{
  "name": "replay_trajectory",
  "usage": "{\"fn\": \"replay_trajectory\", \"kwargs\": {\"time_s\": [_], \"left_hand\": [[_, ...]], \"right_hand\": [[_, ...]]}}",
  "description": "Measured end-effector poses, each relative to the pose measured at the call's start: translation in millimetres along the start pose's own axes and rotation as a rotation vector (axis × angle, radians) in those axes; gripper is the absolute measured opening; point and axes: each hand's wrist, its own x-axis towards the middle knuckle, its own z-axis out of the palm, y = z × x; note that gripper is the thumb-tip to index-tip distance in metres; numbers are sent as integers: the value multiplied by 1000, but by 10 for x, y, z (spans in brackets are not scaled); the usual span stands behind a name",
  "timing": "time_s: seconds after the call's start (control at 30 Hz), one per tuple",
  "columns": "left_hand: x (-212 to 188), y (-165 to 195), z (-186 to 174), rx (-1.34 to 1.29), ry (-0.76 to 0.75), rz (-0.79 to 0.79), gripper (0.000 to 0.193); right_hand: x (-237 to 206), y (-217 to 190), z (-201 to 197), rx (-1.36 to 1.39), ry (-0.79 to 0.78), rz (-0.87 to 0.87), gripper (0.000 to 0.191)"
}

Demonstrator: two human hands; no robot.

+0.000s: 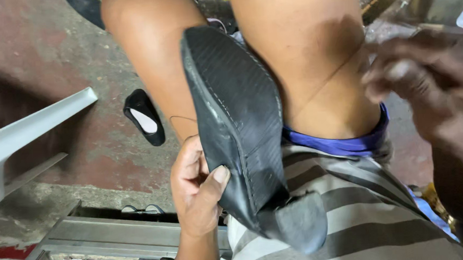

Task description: The person sits on the floor with a black shoe on their lap and uses a needle and thread to sew the sole to the upper part of the shoe. They repeatedly push the needle through the leather and pull the thread tight to secure the stitching.

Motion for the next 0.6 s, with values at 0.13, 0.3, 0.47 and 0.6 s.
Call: {"fn": "replay_trajectory", "kwargs": {"time_s": [0.13,0.3,0.47,0.6], "left_hand": [[13,28,-21,-184,-13,-30,47],[31,22,15,-239,-56,-33,48],[0,-22,14,-277,-103,-11,46],[-17,-55,-10,-281,-96,-6,47]], "right_hand": [[1,-209,150,-137,-255,-324,26],[-24,-556,499,-242,-389,-386,31],[12,-875,656,-326,-409,-450,33],[52,-943,707,-358,-404,-457,33]]}}
